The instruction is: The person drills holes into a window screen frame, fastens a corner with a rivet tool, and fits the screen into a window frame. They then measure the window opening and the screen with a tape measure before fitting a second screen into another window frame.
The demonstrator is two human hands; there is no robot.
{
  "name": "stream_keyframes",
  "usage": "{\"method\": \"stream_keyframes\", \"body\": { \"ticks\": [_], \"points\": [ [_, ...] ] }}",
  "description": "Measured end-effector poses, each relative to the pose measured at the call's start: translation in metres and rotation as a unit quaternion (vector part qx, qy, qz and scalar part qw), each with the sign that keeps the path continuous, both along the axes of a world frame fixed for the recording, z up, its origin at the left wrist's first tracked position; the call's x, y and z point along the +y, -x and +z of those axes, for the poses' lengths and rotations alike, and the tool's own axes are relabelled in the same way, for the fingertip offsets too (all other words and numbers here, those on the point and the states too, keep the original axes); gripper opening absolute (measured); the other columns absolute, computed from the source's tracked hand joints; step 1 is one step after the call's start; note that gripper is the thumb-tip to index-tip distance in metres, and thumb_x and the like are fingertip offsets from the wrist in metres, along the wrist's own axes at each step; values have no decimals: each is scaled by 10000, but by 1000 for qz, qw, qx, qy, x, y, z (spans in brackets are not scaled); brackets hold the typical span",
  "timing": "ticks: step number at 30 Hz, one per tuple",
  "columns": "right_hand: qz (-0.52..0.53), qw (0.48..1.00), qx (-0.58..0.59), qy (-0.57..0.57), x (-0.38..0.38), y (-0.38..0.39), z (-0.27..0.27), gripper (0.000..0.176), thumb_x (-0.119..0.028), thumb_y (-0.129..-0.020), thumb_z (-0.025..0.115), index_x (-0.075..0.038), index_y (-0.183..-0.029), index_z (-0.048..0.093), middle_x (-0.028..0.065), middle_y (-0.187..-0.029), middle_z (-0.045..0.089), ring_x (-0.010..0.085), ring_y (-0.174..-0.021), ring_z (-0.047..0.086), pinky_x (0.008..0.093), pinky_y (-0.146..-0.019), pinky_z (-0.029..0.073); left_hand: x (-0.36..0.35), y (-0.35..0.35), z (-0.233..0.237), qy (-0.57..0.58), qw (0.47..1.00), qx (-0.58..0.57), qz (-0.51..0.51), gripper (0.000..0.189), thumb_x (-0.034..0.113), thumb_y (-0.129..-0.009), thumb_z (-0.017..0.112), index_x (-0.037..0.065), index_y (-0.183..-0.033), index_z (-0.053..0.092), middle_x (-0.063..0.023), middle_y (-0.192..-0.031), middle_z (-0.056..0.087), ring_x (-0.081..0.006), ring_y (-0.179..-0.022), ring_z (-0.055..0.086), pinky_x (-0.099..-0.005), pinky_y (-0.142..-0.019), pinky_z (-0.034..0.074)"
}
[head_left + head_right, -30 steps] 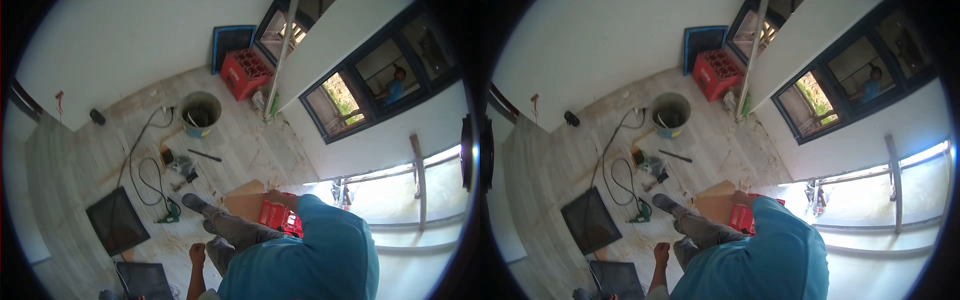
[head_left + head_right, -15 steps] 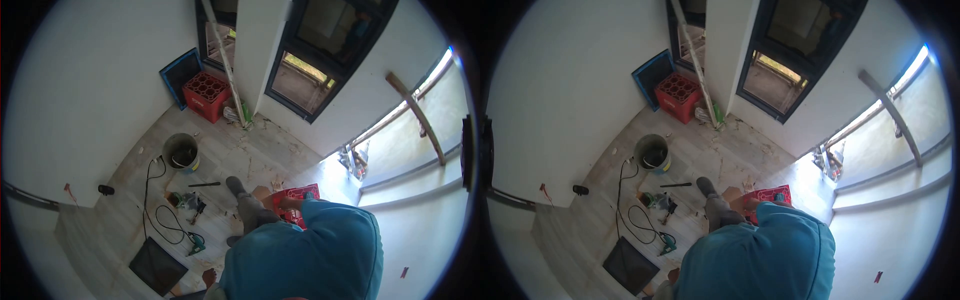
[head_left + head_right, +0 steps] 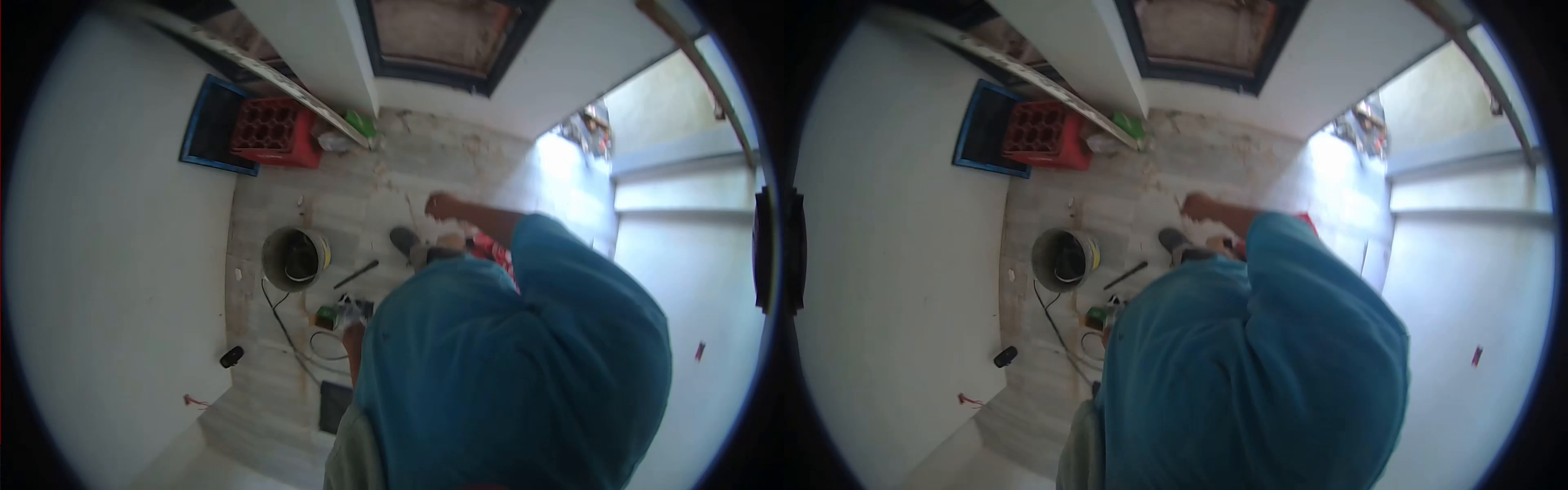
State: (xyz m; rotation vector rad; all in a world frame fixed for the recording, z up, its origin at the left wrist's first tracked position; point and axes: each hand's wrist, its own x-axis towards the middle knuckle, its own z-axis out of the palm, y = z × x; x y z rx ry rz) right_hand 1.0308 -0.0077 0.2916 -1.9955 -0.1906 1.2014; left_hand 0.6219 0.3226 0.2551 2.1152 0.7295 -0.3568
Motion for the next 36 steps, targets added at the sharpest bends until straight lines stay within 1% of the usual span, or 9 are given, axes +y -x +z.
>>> {"method": "stream_keyframes", "body": {
  "ticks": [1,3,4,12,17,23,26,31,36],
  "points": [
    [-97,995,-10,7,5,-7,51,188,-221,-822,593,-53,-903,618,80,-689,618,148,-590,594,283,-511,495,16,-36,11,4,1000,-27,2,133,223,-807,588,91,-795,594,-2,-688,541,-117,-608,505,-274,-555,416],
    [-195,979,24,-49,-2,-32,44,220,-229,-802,621,-36,-905,596,72,-684,597,147,-585,585,284,-505,490,49,-104,41,118,984,-74,109,127,220,-804,593,94,-808,598,14,-695,533,-91,-610,492,-252,-557,408],
    [-245,967,33,-61,-7,-34,41,225,-228,-799,623,-33,-908,591,69,-686,592,149,-585,582,286,-505,489,52,-147,74,260,928,-69,259,131,228,-815,591,97,-816,595,10,-702,539,-91,-612,495,-247,-562,412],
    [-451,887,90,40,-132,38,-36,129,-162,-822,565,-34,-832,572,23,-580,500,136,-454,488,265,-386,380,183,-419,198,208,946,-139,205,165,203,-891,565,66,-981,573,-22,-842,608,-106,-772,588,-233,-677,477],
    [-662,739,116,37,-151,94,13,126,-164,-838,552,-65,-915,556,17,-596,485,117,-423,466,253,-358,366,304,-616,234,240,925,-221,194,211,212,-879,596,61,-1024,566,-47,-895,629,-137,-790,602,-274,-727,491],
    [-664,731,151,43,-82,74,85,165,-187,-818,554,-80,-940,531,29,-720,534,121,-603,554,258,-525,462,400,-837,256,147,950,-187,204,387,302,-846,633,36,-1114,546,-120,-1071,590,-207,-977,570,-314,-822,467],
    [-705,691,155,34,-45,60,119,198,-201,-832,544,-86,-992,521,19,-812,552,124,-694,576,273,-620,479,406,-903,263,124,959,-178,181,674,390,-812,642,54,-1335,382,-192,-1349,384,-301,-1222,402,-412,-1006,334],
    [-725,663,176,62,-19,89,131,225,-239,-844,552,-95,-1014,521,21,-817,540,141,-718,571,292,-640,484,406,-977,264,216,920,-196,263,988,502,-740,653,132,-1456,81,-163,-1499,60,-360,-1358,144,-512,-1085,88],
    [-750,622,194,115,4,108,153,235,-217,-826,548,-76,-1014,536,30,-784,545,142,-693,568,293,-629,483,439,-1012,231,300,916,-214,162,707,330,-851,610,113,-1416,243,-150,-1401,340,-320,-1289,323,-468,-1084,207]
  ]
}}
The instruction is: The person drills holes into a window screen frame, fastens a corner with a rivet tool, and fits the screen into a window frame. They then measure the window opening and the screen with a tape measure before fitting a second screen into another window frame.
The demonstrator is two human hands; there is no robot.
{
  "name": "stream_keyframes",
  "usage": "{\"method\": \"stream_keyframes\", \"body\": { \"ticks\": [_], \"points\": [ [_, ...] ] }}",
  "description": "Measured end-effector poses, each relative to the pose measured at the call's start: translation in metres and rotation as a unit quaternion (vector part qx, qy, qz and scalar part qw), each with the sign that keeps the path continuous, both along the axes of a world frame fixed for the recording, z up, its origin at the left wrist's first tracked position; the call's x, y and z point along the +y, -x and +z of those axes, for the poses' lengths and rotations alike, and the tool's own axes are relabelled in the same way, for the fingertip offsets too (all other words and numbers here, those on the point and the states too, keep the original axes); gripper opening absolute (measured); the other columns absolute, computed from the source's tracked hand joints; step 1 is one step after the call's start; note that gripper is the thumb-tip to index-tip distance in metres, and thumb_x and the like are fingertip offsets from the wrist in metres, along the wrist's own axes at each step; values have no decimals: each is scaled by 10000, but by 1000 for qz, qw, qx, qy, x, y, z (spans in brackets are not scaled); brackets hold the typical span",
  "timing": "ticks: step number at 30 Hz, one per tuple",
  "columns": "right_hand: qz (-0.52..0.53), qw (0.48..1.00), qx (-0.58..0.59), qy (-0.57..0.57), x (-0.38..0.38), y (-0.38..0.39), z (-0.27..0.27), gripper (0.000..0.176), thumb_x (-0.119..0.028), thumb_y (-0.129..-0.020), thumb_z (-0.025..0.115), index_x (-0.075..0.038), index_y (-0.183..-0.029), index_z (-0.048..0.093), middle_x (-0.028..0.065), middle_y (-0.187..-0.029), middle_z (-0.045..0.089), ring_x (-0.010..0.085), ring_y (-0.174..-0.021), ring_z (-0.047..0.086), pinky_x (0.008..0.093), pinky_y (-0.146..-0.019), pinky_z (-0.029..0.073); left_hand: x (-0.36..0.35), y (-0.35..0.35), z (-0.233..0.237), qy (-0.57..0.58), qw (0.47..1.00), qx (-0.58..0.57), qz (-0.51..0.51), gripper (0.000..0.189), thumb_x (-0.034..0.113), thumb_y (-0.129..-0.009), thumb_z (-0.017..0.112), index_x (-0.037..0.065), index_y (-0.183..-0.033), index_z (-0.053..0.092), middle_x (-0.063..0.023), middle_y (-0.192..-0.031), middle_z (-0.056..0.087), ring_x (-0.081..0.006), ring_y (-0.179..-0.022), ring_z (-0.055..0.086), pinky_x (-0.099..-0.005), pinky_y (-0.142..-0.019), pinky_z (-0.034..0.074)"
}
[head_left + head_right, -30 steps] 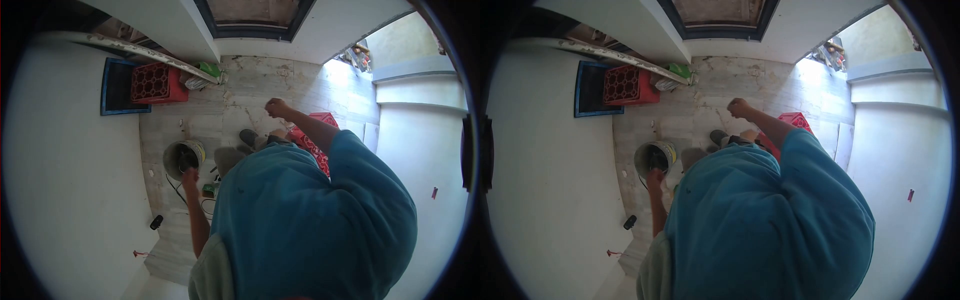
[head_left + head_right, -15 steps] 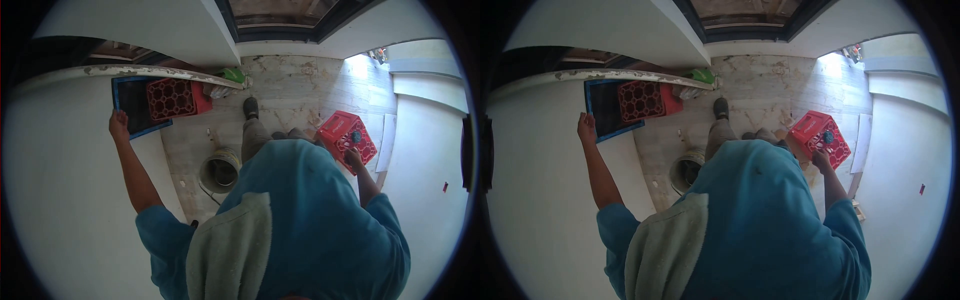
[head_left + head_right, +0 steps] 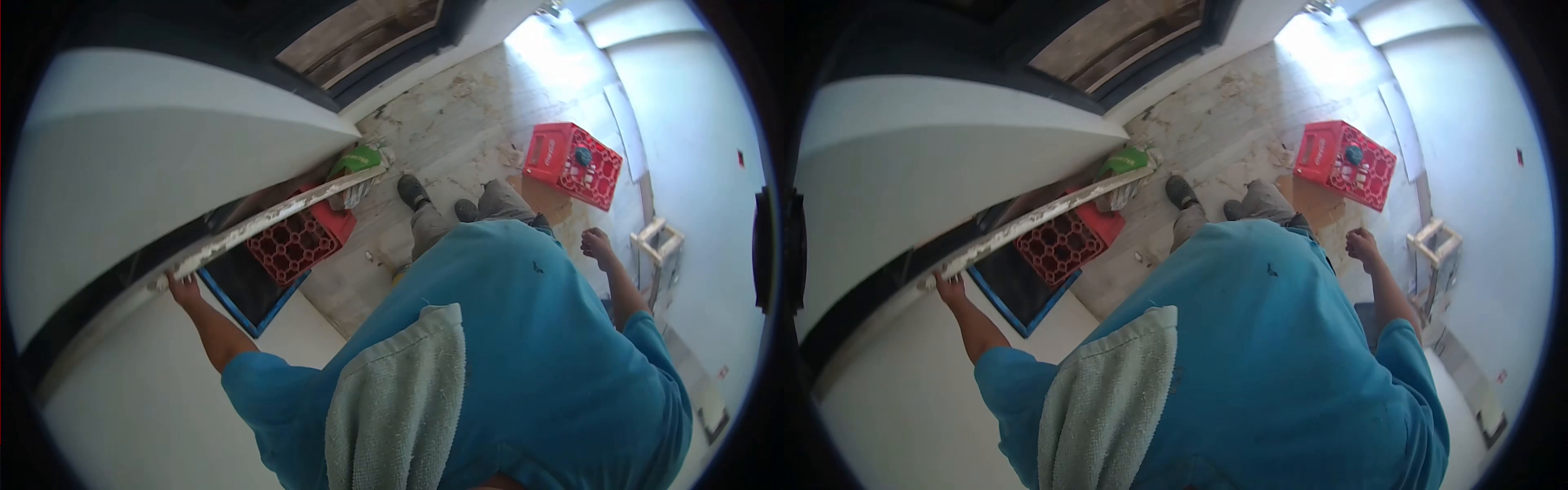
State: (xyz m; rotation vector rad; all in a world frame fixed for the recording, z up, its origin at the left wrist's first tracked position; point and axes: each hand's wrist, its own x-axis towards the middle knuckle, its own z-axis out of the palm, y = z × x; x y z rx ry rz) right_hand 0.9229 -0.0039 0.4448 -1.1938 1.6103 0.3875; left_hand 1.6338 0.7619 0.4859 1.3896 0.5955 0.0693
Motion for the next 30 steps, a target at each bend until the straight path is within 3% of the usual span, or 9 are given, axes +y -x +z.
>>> {"method": "stream_keyframes", "body": {
  "ticks": [1,3,7,9,13,21,25,28,30],
  "points": [
    [-5,1000,12,3,1,4,2,233,-214,-822,551,-74,-1008,541,30,-779,548,141,-687,569,291,-622,481,-5,3,0,-21,999,-8,37,644,292,-867,601,107,-1399,290,-155,-1379,377,-312,-1277,347,-457,-1084,227],
    [-11,1000,28,2,0,8,3,226,-216,-822,550,-72,-995,534,37,-761,542,146,-675,562,298,-620,484,-27,22,5,-41,992,-115,-12,602,299,-868,601,106,-1375,340,-146,-1407,345,-319,-1301,313,-463,-1096,209],
    [-9,999,41,-20,-21,25,-22,216,-201,-811,571,-68,-977,536,37,-733,546,148,-661,566,303,-585,490,-134,90,47,41,937,-283,-200,613,340,-869,592,108,-1376,336,-151,-1433,298,-320,-1315,285,-465,-1111,181],
    [5,999,27,-25,-39,20,-33,207,-202,-813,579,-76,-972,536,34,-738,547,147,-657,568,304,-579,493,-196,138,68,92,945,-261,-174,627,354,-853,606,65,-1352,360,-160,-1398,360,-313,-1281,347,-452,-1100,225],
    [-2,999,-51,-20,-94,4,-66,197,-216,-831,580,-77,-963,534,29,-736,541,138,-622,562,288,-536,474,-319,190,91,71,906,-333,-251,556,355,-842,619,3,-1244,465,-155,-1309,466,-287,-1196,453,-428,-1066,302],
    [-154,954,-253,49,-212,5,-96,124,-139,-816,583,-69,-907,536,17,-691,533,122,-593,550,252,-497,450,-646,261,197,41,783,-382,-490,545,398,-800,669,-23,-1123,539,-125,-1055,565,-234,-981,559,-381,-948,425],
    [-225,929,-281,83,-231,48,-112,100,-131,-820,567,-63,-884,530,10,-663,523,118,-580,539,252,-499,448,-792,288,211,94,705,-366,-600,568,394,-820,656,-11,-1179,485,-124,-1070,562,-237,-969,559,-384,-870,462],
    [-314,901,-284,92,-227,105,-157,181,-164,-813,603,-40,-931,546,40,-702,571,122,-562,548,252,-479,444,-895,296,200,161,689,-358,-609,477,299,-844,649,42,-1201,466,-87,-1076,570,-216,-956,565,-356,-842,472],
    [-451,847,-264,102,-203,132,-158,182,-161,-817,595,-47,-944,534,38,-694,556,128,-567,546,255,-472,439,-968,313,209,199,658,-332,-646,419,236,-845,651,42,-1177,486,-71,-1079,579,-203,-984,562,-362,-856,473]
  ]
}}
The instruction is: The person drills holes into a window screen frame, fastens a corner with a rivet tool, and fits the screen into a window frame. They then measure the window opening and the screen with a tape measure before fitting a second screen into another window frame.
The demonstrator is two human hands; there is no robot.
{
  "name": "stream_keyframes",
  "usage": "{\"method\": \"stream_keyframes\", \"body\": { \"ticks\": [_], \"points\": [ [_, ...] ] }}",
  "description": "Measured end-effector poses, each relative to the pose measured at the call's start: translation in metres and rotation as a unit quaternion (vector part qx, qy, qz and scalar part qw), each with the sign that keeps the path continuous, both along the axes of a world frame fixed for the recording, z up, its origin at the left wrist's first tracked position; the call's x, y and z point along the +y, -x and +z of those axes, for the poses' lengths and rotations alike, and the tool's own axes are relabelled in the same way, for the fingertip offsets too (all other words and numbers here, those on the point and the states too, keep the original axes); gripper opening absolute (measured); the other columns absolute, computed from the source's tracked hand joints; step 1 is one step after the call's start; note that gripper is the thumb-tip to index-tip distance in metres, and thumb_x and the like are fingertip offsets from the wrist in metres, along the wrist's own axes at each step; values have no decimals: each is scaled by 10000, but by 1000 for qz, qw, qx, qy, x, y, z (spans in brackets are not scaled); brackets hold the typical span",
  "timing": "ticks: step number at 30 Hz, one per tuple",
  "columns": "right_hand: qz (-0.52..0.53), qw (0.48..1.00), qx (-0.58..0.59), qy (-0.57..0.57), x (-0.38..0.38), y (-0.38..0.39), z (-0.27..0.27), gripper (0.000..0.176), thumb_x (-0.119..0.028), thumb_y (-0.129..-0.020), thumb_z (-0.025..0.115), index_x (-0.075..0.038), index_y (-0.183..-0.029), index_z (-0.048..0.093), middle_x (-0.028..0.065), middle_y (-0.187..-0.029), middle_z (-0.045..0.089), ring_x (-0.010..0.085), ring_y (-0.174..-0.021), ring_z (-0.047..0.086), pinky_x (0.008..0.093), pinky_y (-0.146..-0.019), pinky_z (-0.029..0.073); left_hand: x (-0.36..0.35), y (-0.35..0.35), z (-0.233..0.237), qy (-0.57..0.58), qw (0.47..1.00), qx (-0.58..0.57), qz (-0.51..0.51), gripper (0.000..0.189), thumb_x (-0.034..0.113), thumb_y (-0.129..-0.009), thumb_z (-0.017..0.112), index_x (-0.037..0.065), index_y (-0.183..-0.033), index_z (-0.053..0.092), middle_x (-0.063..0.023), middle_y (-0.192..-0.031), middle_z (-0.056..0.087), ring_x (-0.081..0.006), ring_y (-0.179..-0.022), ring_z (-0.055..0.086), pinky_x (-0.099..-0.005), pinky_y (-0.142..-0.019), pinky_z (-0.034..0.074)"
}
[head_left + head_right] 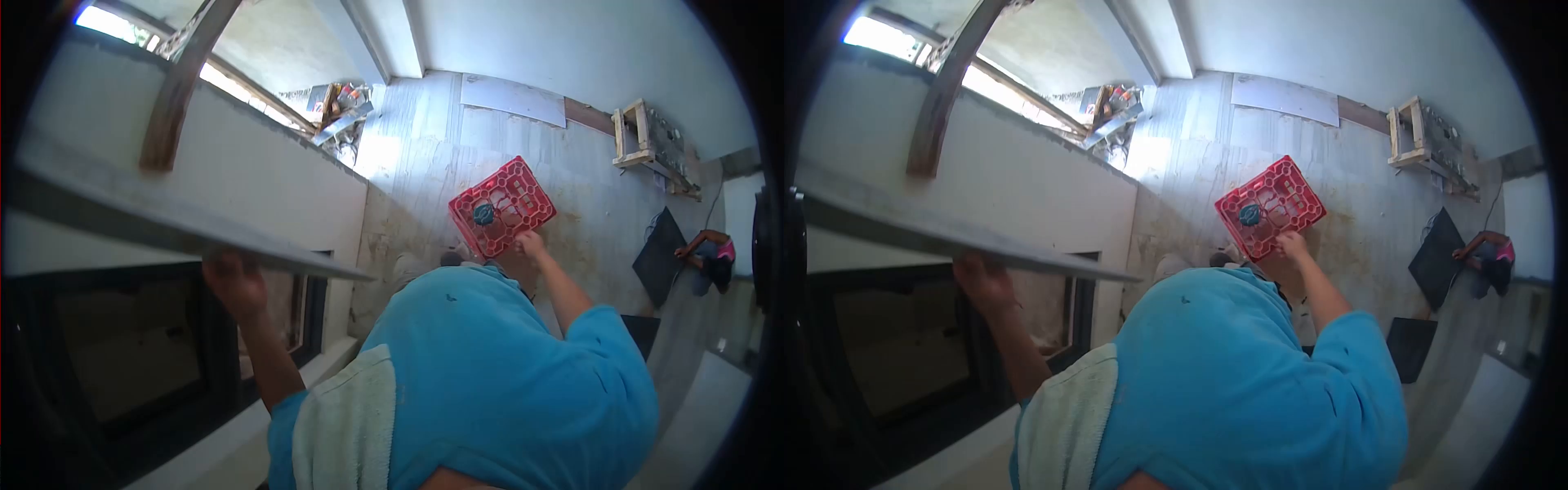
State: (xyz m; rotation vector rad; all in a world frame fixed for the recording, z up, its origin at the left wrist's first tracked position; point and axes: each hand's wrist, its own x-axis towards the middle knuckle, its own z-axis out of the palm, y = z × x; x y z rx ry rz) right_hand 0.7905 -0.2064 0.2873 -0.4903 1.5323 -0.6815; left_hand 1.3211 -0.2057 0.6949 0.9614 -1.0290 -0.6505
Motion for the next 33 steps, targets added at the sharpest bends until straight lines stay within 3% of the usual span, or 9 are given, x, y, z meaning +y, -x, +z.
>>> {"method": "stream_keyframes", "body": {
  "ticks": [7,11,16,19,21,22,24,30,33],
  "points": [
    [-180,968,80,-158,127,52,2,75,-159,-792,506,-90,-765,501,71,-688,516,183,-543,517,323,-476,460,-256,71,4,15,987,-31,-156,269,100,-889,582,21,-1139,519,-23,-1015,578,-87,-899,516,-221,-818,407],
    [-400,892,56,-202,169,18,-17,92,-126,-810,484,-52,-789,533,97,-630,478,217,-518,490,362,-446,414,-404,117,-20,48,973,-12,-225,197,117,-900,583,26,-1071,545,-4,-982,596,-63,-883,518,-212,-793,404],
    [-409,889,2,-207,142,-55,-3,94,-166,-814,519,-88,-851,482,81,-650,488,229,-554,529,381,-476,457,-584,174,-65,43,962,-74,-258,168,183,-866,643,43,-881,551,9,-812,608,-45,-746,506,-212,-653,402],
    [-347,913,3,-215,105,-99,-18,88,-144,-809,511,-88,-857,463,104,-666,503,255,-570,552,392,-482,474,-674,205,-101,-9,958,-80,-276,171,169,-852,651,39,-921,561,8,-792,609,-55,-722,520,-231,-651,425],
    [-404,900,4,-166,87,-119,-27,92,-126,-792,516,-85,-851,458,103,-675,509,254,-566,552,396,-478,479,-705,221,-98,-12,947,-152,-284,204,164,-859,633,37,-1008,575,-8,-826,633,-82,-755,560,-254,-677,447],
    [-325,938,57,-104,76,-126,-15,93,-123,-786,519,-85,-846,458,101,-676,509,253,-566,553,395,-476,479,-724,225,-104,-36,943,-168,-284,222,170,-856,634,37,-1025,577,-20,-842,641,-96,-770,575,-263,-686,454],
    [-330,933,70,-124,62,-139,8,79,-131,-786,519,-81,-825,472,104,-667,516,252,-566,557,395,-478,481,-759,239,-121,-82,933,-202,-287,260,184,-850,637,38,-1058,582,-44,-874,659,-123,-802,603,-280,-703,468],
    [-375,907,109,-160,63,-185,56,88,-154,-783,518,-69,-764,515,113,-640,534,250,-567,569,394,-485,487,-841,264,-148,-87,925,-271,-250,298,269,-808,669,44,-994,608,-100,-903,676,-208,-834,640,-339,-738,484],
    [-291,922,209,-148,86,-217,76,116,-166,-781,517,-63,-733,536,118,-627,544,249,-567,575,394,-489,491,-890,277,-167,-86,924,-271,-255,320,329,-795,671,46,-936,623,-118,-898,673,-234,-856,636,-357,-748,475]
  ]
}}
